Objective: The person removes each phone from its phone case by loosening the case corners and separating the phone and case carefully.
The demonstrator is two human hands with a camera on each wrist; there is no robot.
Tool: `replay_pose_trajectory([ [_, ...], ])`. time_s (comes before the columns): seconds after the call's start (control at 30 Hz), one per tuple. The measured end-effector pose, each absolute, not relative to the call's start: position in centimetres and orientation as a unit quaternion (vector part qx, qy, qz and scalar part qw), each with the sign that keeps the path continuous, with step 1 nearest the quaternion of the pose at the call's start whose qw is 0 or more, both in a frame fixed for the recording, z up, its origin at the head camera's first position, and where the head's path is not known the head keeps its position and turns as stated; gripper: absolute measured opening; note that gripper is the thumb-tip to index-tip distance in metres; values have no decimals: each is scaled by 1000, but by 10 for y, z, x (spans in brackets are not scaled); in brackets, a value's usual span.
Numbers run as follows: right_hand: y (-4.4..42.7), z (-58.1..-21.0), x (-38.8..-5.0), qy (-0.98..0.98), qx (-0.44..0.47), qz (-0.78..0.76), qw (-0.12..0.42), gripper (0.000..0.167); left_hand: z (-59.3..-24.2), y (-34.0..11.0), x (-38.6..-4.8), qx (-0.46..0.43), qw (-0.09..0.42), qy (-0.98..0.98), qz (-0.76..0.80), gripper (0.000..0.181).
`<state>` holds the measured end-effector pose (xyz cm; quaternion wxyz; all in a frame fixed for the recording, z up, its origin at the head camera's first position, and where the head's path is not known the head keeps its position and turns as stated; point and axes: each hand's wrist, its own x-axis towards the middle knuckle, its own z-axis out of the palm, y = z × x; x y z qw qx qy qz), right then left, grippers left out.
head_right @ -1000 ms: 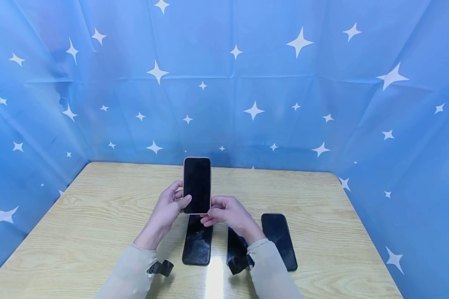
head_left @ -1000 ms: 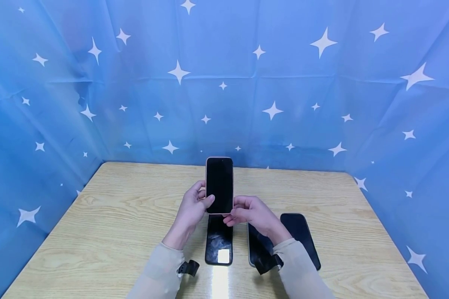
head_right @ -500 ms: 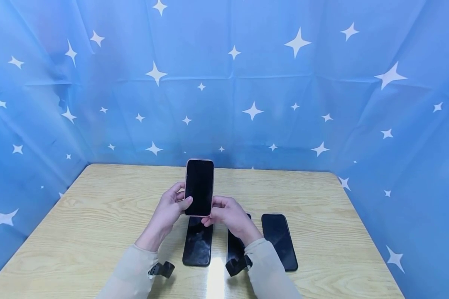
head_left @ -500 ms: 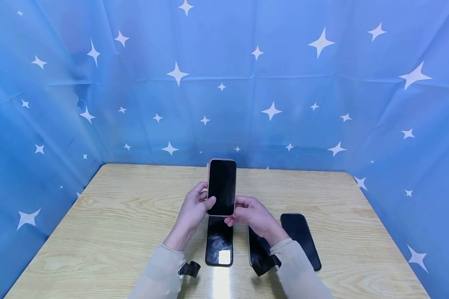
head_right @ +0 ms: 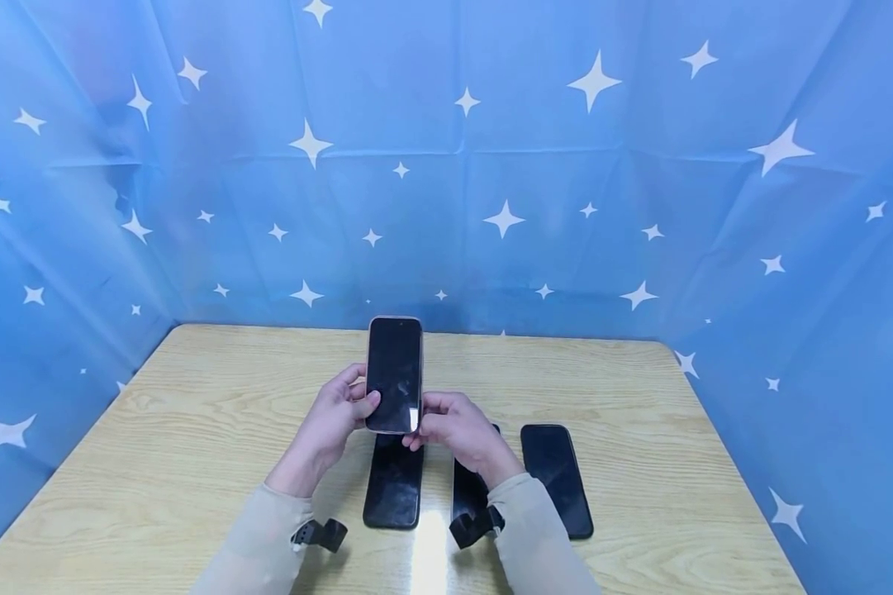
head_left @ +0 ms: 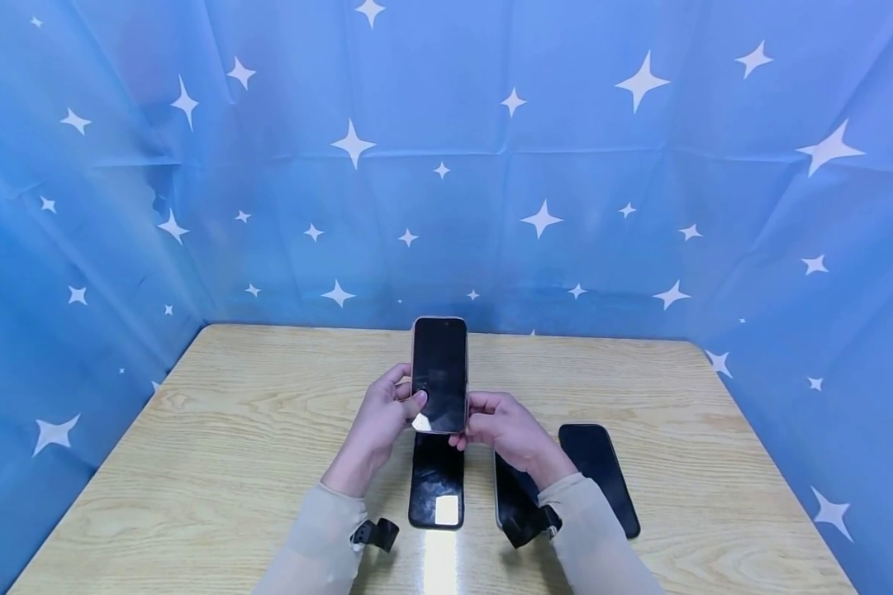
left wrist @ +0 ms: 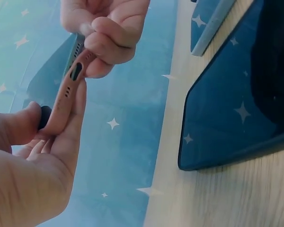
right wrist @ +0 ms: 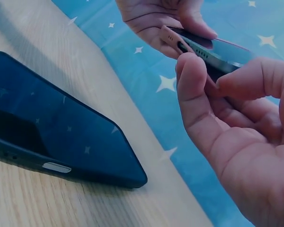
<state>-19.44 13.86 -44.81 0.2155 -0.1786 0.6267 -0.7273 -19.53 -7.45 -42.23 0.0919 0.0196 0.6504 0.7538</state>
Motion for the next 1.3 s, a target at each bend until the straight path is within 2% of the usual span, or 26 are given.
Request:
replay_pose_trajectory([
  [0.23, 139, -449, -196, 609, -182, -737, 229, 33, -425, -77, -198, 1, 116, 606, 787, 19],
  [0.47, 138, -450, -193, 670, -165, -696, 200, 35, -421, -77, -196, -4, 126, 593, 796, 18],
  [0.67, 137, -434, -187, 701, -183, -669, 166, 34, -417, -77, -197, 0, 107, 629, 770, 19],
  [0.93, 140, -428, -185, 711, -182, -660, 160, 33, -420, -79, -197, -11, 84, 641, 763, 22],
  [1.17, 138, -428, -183, 709, -184, -666, 143, 34, -420, -81, -196, -16, 83, 633, 770, 22],
  [1.3, 134, -426, -180, 728, -176, -652, 115, 33, -420, -82, -196, -20, 85, 629, 772, 21],
])
